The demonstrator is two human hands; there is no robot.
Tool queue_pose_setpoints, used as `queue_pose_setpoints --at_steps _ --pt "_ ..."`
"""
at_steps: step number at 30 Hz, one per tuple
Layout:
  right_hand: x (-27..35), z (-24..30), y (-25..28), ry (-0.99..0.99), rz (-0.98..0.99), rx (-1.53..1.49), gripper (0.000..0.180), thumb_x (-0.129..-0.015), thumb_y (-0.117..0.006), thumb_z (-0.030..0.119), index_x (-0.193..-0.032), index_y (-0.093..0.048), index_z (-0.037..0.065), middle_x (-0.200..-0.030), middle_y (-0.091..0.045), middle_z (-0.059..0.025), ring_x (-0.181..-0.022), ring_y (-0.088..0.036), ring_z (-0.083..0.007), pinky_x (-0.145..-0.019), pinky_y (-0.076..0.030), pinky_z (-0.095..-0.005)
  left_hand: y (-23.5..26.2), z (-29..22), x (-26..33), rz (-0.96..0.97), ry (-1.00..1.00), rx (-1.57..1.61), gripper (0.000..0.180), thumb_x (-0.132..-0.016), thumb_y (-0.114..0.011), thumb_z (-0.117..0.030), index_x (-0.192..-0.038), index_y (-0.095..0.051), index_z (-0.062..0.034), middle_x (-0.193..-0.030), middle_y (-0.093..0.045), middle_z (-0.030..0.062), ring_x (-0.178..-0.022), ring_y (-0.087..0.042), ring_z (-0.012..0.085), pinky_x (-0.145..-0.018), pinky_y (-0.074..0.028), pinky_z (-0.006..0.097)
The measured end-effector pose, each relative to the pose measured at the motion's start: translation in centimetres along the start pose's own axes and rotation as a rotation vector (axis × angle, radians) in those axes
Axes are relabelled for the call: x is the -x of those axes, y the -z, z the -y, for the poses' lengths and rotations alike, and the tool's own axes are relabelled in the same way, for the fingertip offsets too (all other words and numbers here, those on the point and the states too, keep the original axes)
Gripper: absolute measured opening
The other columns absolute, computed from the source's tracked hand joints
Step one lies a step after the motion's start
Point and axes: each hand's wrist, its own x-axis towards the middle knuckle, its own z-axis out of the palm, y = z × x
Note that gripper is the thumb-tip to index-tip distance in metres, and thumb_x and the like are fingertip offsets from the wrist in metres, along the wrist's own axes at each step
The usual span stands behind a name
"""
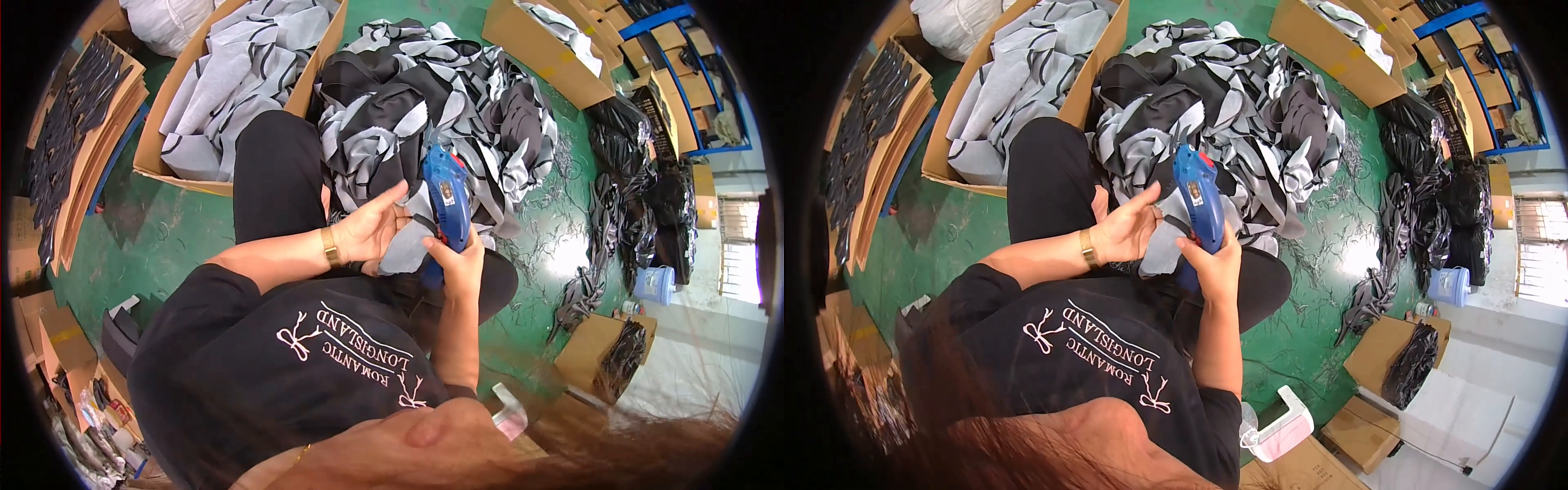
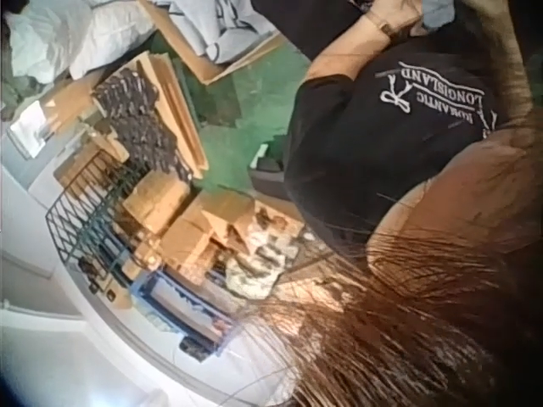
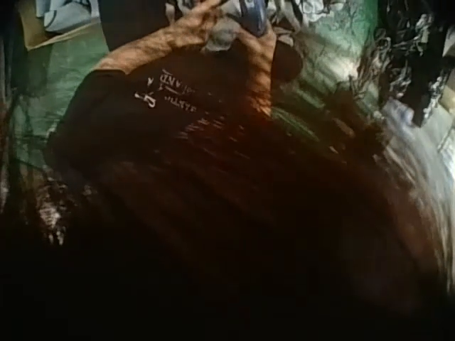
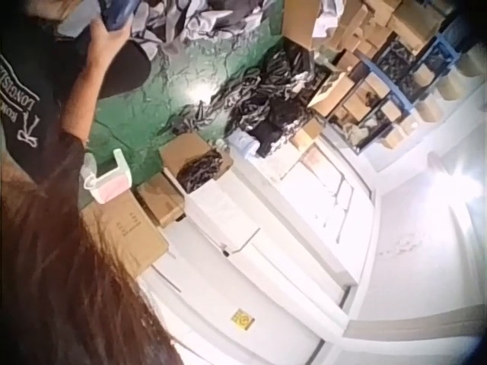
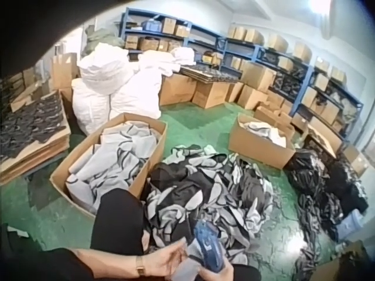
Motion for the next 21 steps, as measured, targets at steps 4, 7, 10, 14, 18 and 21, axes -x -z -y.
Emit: queue_pose_setpoints --at_steps 4,7,10,14,18,21 --pt "0.7 0.2 0.0 -0.008 0.057 -0.048 0.042 -0.064 -0.078 0.001 -0.101 -0.059 0.001 -0.086 -0.058 -0.0016 -0.075 -0.054 -0.0085 -0.068 -0.045 -0.0227 1.9 -1.0 -1.8 0.063 -0.029 0.045 0.047 -0.088 -0.056 -0.048 -0.112 -0.058 -0.0084 -0.100 -0.066 0.0054 -0.088 -0.064 0.0183 -0.083 -0.049 0.032" --pt "1.1 -0.6 0.5 -0.013 0.032 -0.061 0.042 -0.064 -0.079 0.001 -0.101 -0.058 0.000 -0.086 -0.059 -0.0016 -0.075 -0.054 -0.0088 -0.068 -0.045 -0.0228 2.1 -1.4 -2.7 0.046 -0.028 0.078 0.037 -0.090 -0.058 -0.040 -0.109 -0.059 -0.0088 -0.101 -0.067 0.0061 -0.090 -0.065 0.0186 -0.079 -0.051 0.033" --pt "1.3 -1.2 1.1 -0.037 -0.037 -0.057 0.042 -0.065 -0.079 0.002 -0.102 -0.058 0.001 -0.084 -0.058 -0.0002 -0.072 -0.053 -0.0083 -0.066 -0.043 -0.0211 0.2 -2.3 -2.1 -0.022 -0.137 0.007 0.021 -0.093 -0.056 -0.019 -0.111 -0.058 -0.0085 -0.102 -0.067 0.0063 -0.092 -0.066 0.0204 -0.077 -0.055 0.030" --pt "1.4 -1.8 1.7 -0.060 -0.137 -0.035 0.035 -0.071 -0.076 0.004 -0.101 -0.057 -0.001 -0.081 -0.059 -0.0020 -0.068 -0.055 -0.0103 -0.065 -0.048 -0.0239 -0.3 -3.0 -0.8 -0.008 -0.226 -0.264 0.022 -0.092 -0.058 -0.018 -0.111 -0.058 -0.0074 -0.099 -0.066 0.0053 -0.091 -0.066 0.0189 -0.077 -0.056 0.033" --pt "3.1 -1.8 3.3 -0.122 -0.124 -0.104 0.033 -0.076 -0.068 0.004 -0.104 -0.055 -0.005 -0.077 -0.058 -0.0063 -0.065 -0.059 -0.0149 -0.069 -0.054 -0.0321 -0.4 -3.4 -0.9 -0.147 -0.418 -0.365 0.029 -0.087 -0.064 -0.012 -0.114 -0.056 -0.0042 -0.102 -0.063 0.0054 -0.090 -0.064 0.0171 -0.078 -0.055 0.032" --pt "4.5 -0.9 3.6 -0.142 -0.055 -0.126 0.031 -0.076 -0.064 0.004 -0.105 -0.054 -0.005 -0.075 -0.057 -0.0065 -0.064 -0.058 -0.0144 -0.066 -0.055 -0.0323 -0.7 -3.1 -0.9 -0.186 -0.505 -0.396 0.030 -0.085 -0.065 -0.005 -0.114 -0.056 -0.0014 -0.104 -0.063 0.0063 -0.092 -0.063 0.0176 -0.081 -0.055 0.032"
